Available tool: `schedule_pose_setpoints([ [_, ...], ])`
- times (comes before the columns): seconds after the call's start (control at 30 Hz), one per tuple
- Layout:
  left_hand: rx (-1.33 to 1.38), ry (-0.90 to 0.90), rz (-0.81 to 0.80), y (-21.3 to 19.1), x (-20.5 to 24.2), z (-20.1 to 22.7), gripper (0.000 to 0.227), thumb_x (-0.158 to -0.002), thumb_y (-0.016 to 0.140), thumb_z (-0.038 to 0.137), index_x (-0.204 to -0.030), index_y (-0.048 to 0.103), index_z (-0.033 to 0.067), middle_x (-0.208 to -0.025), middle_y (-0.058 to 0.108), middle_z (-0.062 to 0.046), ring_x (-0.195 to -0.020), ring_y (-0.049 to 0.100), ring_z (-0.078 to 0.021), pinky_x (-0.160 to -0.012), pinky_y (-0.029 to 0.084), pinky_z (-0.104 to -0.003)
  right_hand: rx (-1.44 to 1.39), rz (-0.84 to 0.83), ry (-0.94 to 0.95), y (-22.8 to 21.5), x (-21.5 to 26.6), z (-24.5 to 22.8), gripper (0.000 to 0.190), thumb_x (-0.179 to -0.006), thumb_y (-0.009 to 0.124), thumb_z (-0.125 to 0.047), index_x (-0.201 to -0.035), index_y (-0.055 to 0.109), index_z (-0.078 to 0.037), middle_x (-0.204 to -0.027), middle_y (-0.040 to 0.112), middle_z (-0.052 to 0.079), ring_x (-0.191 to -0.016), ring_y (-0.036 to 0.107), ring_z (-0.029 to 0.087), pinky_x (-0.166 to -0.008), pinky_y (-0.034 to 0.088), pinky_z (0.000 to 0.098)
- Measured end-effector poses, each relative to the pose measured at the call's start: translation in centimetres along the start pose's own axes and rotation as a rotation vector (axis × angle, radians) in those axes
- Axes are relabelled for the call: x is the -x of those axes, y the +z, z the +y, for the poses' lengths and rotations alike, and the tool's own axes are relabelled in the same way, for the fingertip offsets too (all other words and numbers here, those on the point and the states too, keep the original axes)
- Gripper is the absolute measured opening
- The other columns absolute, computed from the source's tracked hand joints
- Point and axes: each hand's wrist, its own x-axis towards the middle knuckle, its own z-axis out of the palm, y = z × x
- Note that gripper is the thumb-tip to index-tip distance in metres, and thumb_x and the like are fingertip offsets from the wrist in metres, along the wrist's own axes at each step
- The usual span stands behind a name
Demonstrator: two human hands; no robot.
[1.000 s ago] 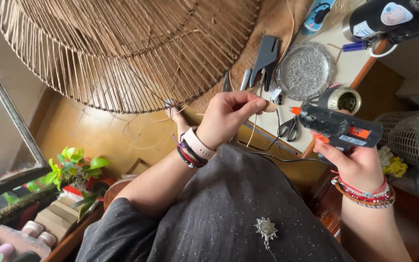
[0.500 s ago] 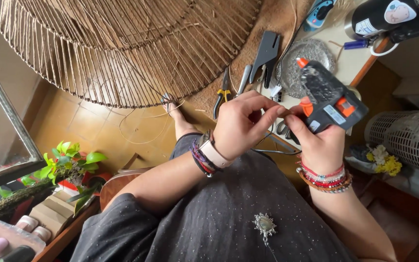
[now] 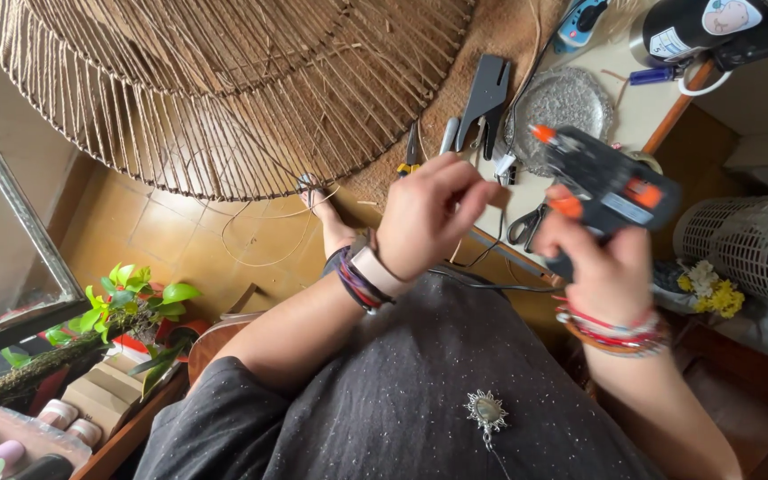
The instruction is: Assembling and detailing a wicker lampshade using various hand tools and adhesives
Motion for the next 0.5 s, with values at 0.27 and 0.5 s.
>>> schedule_pose_setpoints([
  [0.27,0.152,-0.172,-0.149,-1.6,-0.2,-0.6,0.026,-0.102,0.059,0.028,-0.085,0.072,0.0130,-0.077,0.064,0.002,-0.068,0.056,-0.0103,-0.063,0.043,-0.027,-0.108,-0.234,0.128,-6.8,2.7,1.8,0.042,-0.097,0.066,-0.037,-0.115,0.068,0.000,-0.096,0.064,0.010,-0.079,0.061,0.017,-0.076,0.055,0.0337],
  [0.5,0.133,-0.144,-0.179,-1.8,-0.3,0.1,0.026,-0.101,0.060,0.030,-0.087,0.076,0.0155,-0.077,0.066,0.003,-0.065,0.056,-0.0090,-0.061,0.043,-0.026,-0.030,-0.223,0.198,-7.6,3.6,3.1,0.053,-0.097,0.063,-0.023,-0.140,0.047,0.002,-0.099,0.070,0.016,-0.072,0.065,0.018,-0.074,0.063,0.0370],
])
